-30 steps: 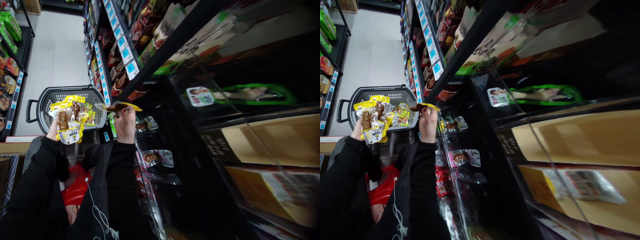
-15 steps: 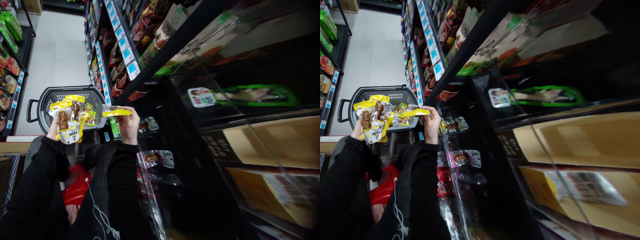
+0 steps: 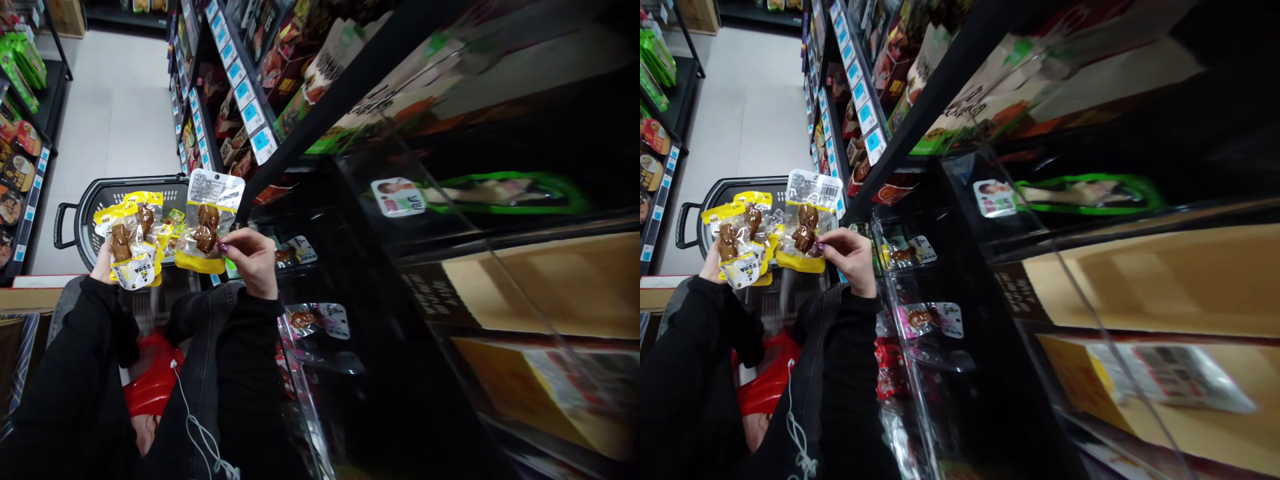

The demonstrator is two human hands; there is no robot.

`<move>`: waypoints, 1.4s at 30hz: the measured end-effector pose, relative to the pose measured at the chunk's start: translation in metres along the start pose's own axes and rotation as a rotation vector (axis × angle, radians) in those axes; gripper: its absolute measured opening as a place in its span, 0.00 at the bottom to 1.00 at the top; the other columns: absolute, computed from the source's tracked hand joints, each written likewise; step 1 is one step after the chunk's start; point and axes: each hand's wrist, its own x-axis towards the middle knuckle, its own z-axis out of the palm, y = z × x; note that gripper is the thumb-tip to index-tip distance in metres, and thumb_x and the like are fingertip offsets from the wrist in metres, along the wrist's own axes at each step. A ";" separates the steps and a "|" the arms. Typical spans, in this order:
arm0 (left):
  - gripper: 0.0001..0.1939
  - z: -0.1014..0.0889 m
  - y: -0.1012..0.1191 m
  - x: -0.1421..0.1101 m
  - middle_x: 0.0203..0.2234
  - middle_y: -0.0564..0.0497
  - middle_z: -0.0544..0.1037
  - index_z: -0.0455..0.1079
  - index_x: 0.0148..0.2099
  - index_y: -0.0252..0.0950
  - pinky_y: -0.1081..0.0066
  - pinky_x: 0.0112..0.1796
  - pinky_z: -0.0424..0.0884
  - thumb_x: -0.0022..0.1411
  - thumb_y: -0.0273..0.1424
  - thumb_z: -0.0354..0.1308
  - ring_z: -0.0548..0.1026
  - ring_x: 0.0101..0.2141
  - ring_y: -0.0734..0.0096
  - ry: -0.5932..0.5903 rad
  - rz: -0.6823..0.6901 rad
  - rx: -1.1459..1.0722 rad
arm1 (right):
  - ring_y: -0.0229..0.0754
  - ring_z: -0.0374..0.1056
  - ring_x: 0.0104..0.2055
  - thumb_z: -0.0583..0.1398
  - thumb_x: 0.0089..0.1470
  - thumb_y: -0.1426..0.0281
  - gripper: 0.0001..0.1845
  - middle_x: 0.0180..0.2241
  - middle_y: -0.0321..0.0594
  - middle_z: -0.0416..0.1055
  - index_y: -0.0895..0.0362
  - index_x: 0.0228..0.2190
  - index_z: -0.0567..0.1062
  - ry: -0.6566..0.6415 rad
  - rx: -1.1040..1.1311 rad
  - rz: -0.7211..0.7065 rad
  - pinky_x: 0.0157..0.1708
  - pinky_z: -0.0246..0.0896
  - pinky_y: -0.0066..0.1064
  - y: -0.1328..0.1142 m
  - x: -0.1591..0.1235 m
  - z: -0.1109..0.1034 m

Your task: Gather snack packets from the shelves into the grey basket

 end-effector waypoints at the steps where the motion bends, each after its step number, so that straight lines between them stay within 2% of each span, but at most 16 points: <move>1: 0.19 0.000 0.000 0.000 0.29 0.43 0.81 0.69 0.47 0.29 0.60 0.42 0.73 0.64 0.35 0.44 0.79 0.36 0.57 -0.003 0.000 -0.003 | 0.36 0.70 0.27 0.67 0.42 0.67 0.06 0.25 0.36 0.74 0.55 0.25 0.77 -0.016 -0.014 -0.006 0.29 0.67 0.28 -0.007 -0.002 -0.001; 6: 0.20 0.001 -0.001 -0.003 0.28 0.42 0.80 0.69 0.45 0.29 0.60 0.43 0.73 0.64 0.37 0.42 0.78 0.37 0.56 0.012 -0.028 -0.041 | 0.36 0.69 0.27 0.66 0.43 0.68 0.05 0.25 0.36 0.73 0.56 0.25 0.76 -0.060 -0.015 0.005 0.29 0.67 0.28 -0.028 -0.009 -0.003; 8: 0.19 0.001 -0.001 -0.004 0.27 0.42 0.80 0.69 0.44 0.29 0.58 0.43 0.73 0.64 0.36 0.42 0.78 0.37 0.55 0.048 -0.024 -0.039 | 0.35 0.67 0.26 0.66 0.44 0.68 0.06 0.25 0.35 0.71 0.56 0.26 0.74 -0.046 0.084 0.031 0.27 0.65 0.27 -0.031 -0.009 -0.002; 12: 0.19 0.004 0.000 -0.005 0.27 0.43 0.80 0.69 0.44 0.30 0.56 0.43 0.73 0.64 0.36 0.41 0.78 0.37 0.55 0.062 -0.049 -0.009 | 0.28 0.55 0.18 0.65 0.45 0.69 0.09 0.21 0.29 0.60 0.54 0.27 0.68 0.000 0.538 0.123 0.17 0.56 0.20 -0.026 -0.003 0.005; 15: 0.19 0.007 0.000 -0.005 0.27 0.44 0.80 0.69 0.45 0.31 0.56 0.43 0.73 0.64 0.35 0.41 0.78 0.38 0.55 0.067 -0.045 -0.015 | 0.23 0.44 0.14 0.64 0.46 0.72 0.12 0.21 0.27 0.55 0.56 0.26 0.63 -0.084 0.948 0.167 0.12 0.45 0.15 -0.012 0.002 0.011; 19: 0.17 0.008 -0.001 -0.004 0.28 0.44 0.80 0.69 0.44 0.32 0.57 0.43 0.73 0.64 0.33 0.41 0.78 0.39 0.56 0.067 -0.025 -0.006 | 0.21 0.44 0.14 0.60 0.50 0.76 0.11 0.24 0.26 0.56 0.55 0.30 0.61 -0.231 1.523 0.062 0.11 0.43 0.12 0.014 0.004 0.016; 22: 0.18 0.007 -0.001 -0.004 0.28 0.45 0.80 0.70 0.42 0.33 0.56 0.43 0.73 0.64 0.36 0.41 0.78 0.39 0.56 0.074 -0.048 0.018 | 0.22 0.45 0.14 0.55 0.56 0.76 0.07 0.24 0.25 0.56 0.54 0.33 0.60 -0.333 1.666 0.083 0.12 0.44 0.13 0.030 0.004 0.017; 24: 0.18 0.006 -0.001 -0.004 0.28 0.46 0.80 0.70 0.41 0.35 0.56 0.43 0.73 0.64 0.37 0.42 0.78 0.39 0.55 0.075 -0.058 0.024 | 0.23 0.43 0.13 0.56 0.56 0.73 0.06 0.23 0.25 0.55 0.54 0.33 0.60 -0.298 1.547 0.088 0.12 0.44 0.14 0.036 0.006 0.016; 25: 0.17 0.007 0.000 -0.004 0.28 0.46 0.80 0.70 0.41 0.35 0.57 0.44 0.73 0.64 0.36 0.42 0.78 0.39 0.55 0.073 -0.059 0.023 | 0.24 0.42 0.13 0.56 0.56 0.70 0.07 0.22 0.25 0.55 0.54 0.32 0.59 -0.255 1.418 0.091 0.12 0.44 0.16 0.039 0.007 0.015; 28: 0.17 0.008 0.001 -0.005 0.30 0.46 0.80 0.71 0.44 0.35 0.59 0.44 0.73 0.63 0.34 0.43 0.78 0.40 0.56 0.062 -0.030 0.011 | 0.27 0.42 0.15 0.55 0.54 0.63 0.10 0.22 0.27 0.53 0.54 0.29 0.58 -0.070 0.811 0.156 0.14 0.46 0.20 0.046 0.012 0.012; 32: 0.18 0.007 0.006 -0.005 0.31 0.46 0.81 0.70 0.46 0.34 0.59 0.44 0.73 0.64 0.34 0.41 0.78 0.39 0.56 0.077 0.038 0.001 | 0.34 0.59 0.26 0.52 0.51 0.71 0.04 0.28 0.33 0.61 0.54 0.32 0.60 0.219 -0.098 0.202 0.31 0.58 0.27 0.063 0.019 0.012; 34: 0.19 0.004 0.009 -0.004 0.31 0.46 0.81 0.70 0.45 0.34 0.60 0.44 0.73 0.65 0.35 0.41 0.77 0.40 0.57 0.093 0.064 -0.015 | 0.39 0.62 0.32 0.49 0.49 0.76 0.07 0.31 0.38 0.64 0.56 0.33 0.62 0.206 -0.443 0.215 0.38 0.58 0.32 0.076 0.024 0.019; 36: 0.17 0.001 0.011 -0.002 0.29 0.47 0.81 0.70 0.44 0.34 0.62 0.44 0.73 0.65 0.34 0.41 0.77 0.41 0.57 0.106 0.085 -0.035 | 0.43 0.63 0.36 0.48 0.48 0.80 0.12 0.33 0.43 0.67 0.58 0.35 0.64 0.118 -0.635 0.235 0.42 0.56 0.35 0.088 0.029 0.030; 38: 0.16 -0.003 0.013 0.000 0.28 0.47 0.81 0.71 0.41 0.34 0.63 0.44 0.72 0.64 0.33 0.43 0.77 0.42 0.57 0.112 0.099 -0.043 | 0.45 0.64 0.38 0.48 0.49 0.82 0.16 0.35 0.47 0.69 0.60 0.39 0.66 0.062 -0.706 0.292 0.43 0.56 0.36 0.098 0.034 0.041; 40: 0.15 -0.006 0.014 0.001 0.28 0.48 0.81 0.71 0.39 0.35 0.63 0.44 0.72 0.65 0.32 0.43 0.77 0.41 0.58 0.110 0.109 -0.034 | 0.47 0.65 0.39 0.49 0.51 0.80 0.17 0.36 0.49 0.69 0.62 0.42 0.67 0.059 -0.733 0.390 0.42 0.57 0.38 0.102 0.040 0.046; 42: 0.15 -0.007 0.013 0.002 0.28 0.48 0.81 0.71 0.38 0.34 0.63 0.44 0.72 0.65 0.32 0.43 0.77 0.41 0.59 0.099 0.112 -0.021 | 0.49 0.65 0.40 0.50 0.53 0.77 0.17 0.35 0.50 0.69 0.62 0.44 0.69 0.112 -0.755 0.458 0.42 0.58 0.40 0.100 0.043 0.044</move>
